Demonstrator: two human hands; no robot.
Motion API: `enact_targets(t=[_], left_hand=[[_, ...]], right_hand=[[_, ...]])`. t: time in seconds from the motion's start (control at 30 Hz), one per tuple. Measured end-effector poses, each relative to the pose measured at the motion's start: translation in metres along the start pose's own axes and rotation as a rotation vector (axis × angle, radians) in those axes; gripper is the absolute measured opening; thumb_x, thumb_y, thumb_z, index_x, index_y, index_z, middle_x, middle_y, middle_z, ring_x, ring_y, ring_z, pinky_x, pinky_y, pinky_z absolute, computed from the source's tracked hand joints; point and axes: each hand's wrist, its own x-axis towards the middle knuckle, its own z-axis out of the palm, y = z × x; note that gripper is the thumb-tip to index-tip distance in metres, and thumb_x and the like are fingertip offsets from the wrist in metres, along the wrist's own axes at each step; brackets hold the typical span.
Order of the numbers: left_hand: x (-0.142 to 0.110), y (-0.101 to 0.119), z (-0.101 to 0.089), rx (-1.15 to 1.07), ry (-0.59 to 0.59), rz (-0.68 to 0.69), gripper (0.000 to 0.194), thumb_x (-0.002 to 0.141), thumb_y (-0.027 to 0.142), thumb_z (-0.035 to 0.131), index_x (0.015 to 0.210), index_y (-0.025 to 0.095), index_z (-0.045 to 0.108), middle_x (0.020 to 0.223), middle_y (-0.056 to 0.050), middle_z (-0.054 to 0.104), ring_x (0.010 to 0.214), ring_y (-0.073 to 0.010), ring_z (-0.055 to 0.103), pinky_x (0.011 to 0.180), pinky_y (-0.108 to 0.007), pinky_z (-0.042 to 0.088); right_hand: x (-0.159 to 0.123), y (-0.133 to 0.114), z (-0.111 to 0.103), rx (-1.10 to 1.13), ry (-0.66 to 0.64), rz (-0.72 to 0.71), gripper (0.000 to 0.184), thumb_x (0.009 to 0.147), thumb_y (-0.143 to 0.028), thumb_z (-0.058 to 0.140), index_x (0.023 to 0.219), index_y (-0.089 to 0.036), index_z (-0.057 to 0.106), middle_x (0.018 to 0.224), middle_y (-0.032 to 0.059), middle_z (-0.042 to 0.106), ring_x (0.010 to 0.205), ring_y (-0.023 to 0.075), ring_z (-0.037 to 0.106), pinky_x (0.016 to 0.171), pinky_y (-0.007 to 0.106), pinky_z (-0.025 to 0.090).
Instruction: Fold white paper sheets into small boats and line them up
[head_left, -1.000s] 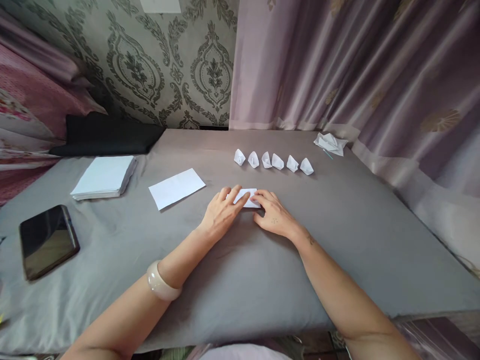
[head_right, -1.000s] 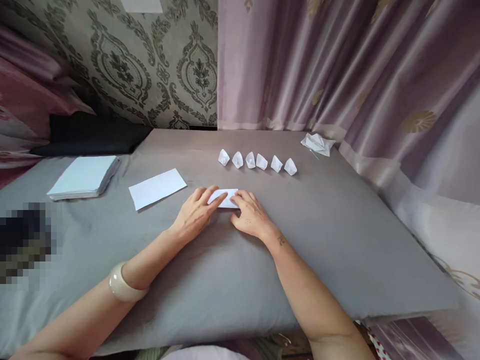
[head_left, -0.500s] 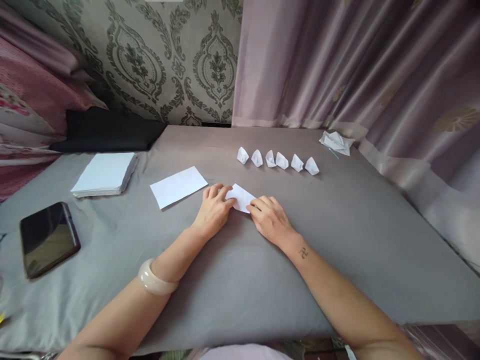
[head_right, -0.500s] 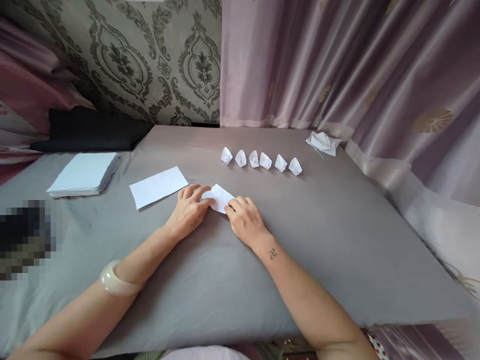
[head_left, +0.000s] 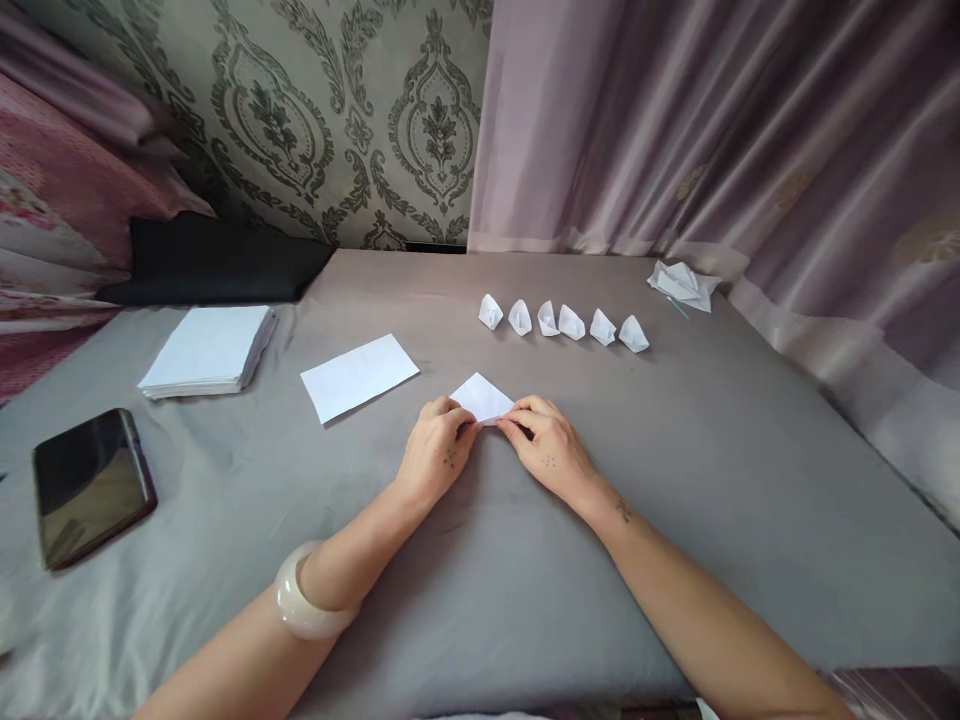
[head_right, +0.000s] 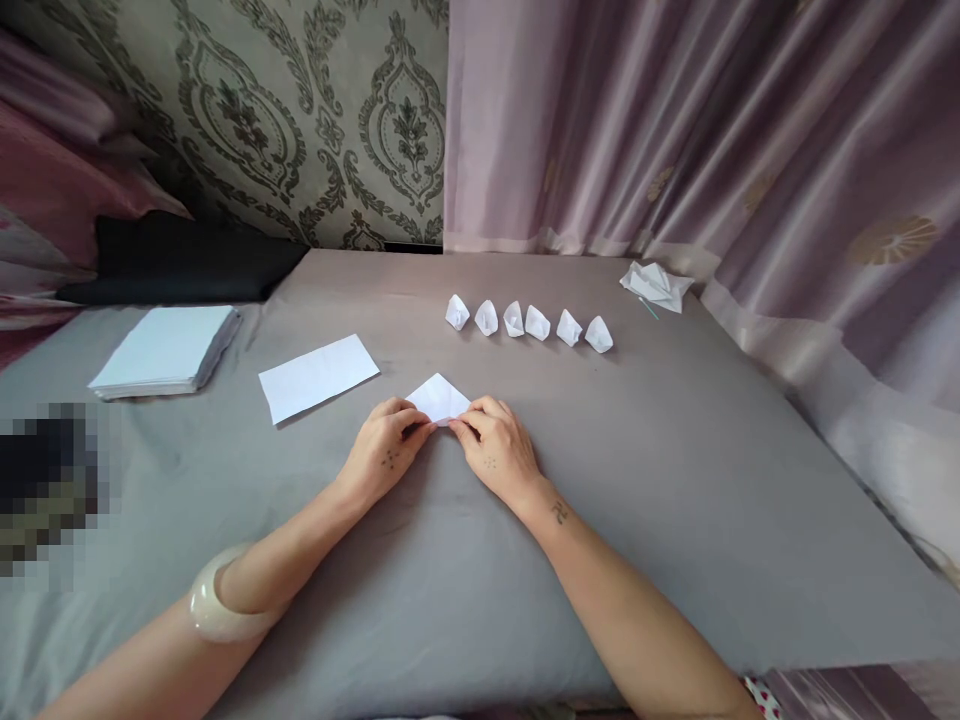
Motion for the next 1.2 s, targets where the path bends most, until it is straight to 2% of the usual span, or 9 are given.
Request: enact_targets(t=[0.1,0.2,0.5,0.97,1.07,1.13,1.2], left_hand=[[0.001,-0.001,0.003,-0.055,0.021,-0.084,0.015,0.087,0.026,0.058,0.087,0.018,0.071,0.092,-0.007,0.060,0.089,-0.0218,0.055,0.079,-0.034,0.047],[0.001,0.000,0.005,-0.064,0.047,-0.111,0.014,0.086,0.025,0.059,0.087,0.018,0.071,0.092,-0.008,0.059,0.091,-0.0227,0.055,0.081,-0.036,0.046],[0.003,0.002,0.005,-0.066,0.053,-0.133,0.016,0.086,0.026,0.057,0.086,0.016,0.070,0.091,-0.009,0.058,0.090,-0.0230,0.055,0.084,-0.038,0.046],[0.004,0.004,0.005,-0.014,-0.015,-0.150,0.014,0.087,0.026,0.056,0.079,0.017,0.063,0.092,-0.009,0.055,0.090,-0.0234,0.050,0.080,-0.037,0.045],[0.004,0.004,0.001,0.019,-0.018,-0.148,0.014,0.087,0.028,0.056,0.094,0.016,0.060,0.101,-0.011,0.052,0.093,-0.0244,0.049,0.082,-0.038,0.045],[0.006,0.002,-0.002,0.073,0.018,-0.161,0.034,0.084,0.032,0.060,0.114,0.016,0.054,0.115,-0.014,0.048,0.102,-0.0275,0.047,0.088,-0.042,0.043],[0.011,-0.001,-0.007,0.128,0.015,-0.198,0.052,0.080,0.039,0.066,0.123,0.017,0.049,0.124,-0.015,0.045,0.110,-0.0313,0.044,0.093,-0.045,0.040]], right_hand=[[0.004,0.000,0.003,0.082,0.020,0.087,0.021,0.091,-0.033,0.054,0.086,-0.022,0.071,0.093,0.0031,0.063,0.086,0.0156,0.060,0.077,0.027,0.046],[0.008,0.000,0.006,0.098,0.043,0.131,0.021,0.090,-0.034,0.056,0.082,-0.021,0.070,0.093,0.0032,0.063,0.079,0.0145,0.060,0.073,0.028,0.046],[0.010,-0.001,0.009,0.096,0.081,0.172,0.019,0.089,-0.030,0.055,0.075,-0.019,0.063,0.093,0.0036,0.062,0.074,0.0134,0.059,0.073,0.028,0.046],[0.011,-0.002,0.007,0.011,0.038,0.216,0.022,0.087,-0.030,0.059,0.068,-0.020,0.052,0.096,0.0028,0.059,0.071,0.0131,0.057,0.070,0.029,0.045],[0.009,-0.001,0.003,-0.032,0.013,0.232,0.018,0.086,-0.032,0.060,0.075,-0.020,0.052,0.097,0.0037,0.057,0.073,0.0143,0.057,0.069,0.030,0.045],[0.008,0.002,-0.001,-0.041,-0.012,0.246,0.015,0.086,-0.032,0.061,0.082,-0.021,0.053,0.100,0.0043,0.056,0.076,0.0153,0.057,0.071,0.030,0.045],[0.008,0.007,-0.004,-0.039,-0.035,0.243,0.013,0.085,-0.031,0.061,0.087,-0.021,0.053,0.103,0.0045,0.055,0.078,0.0157,0.058,0.073,0.031,0.046]])
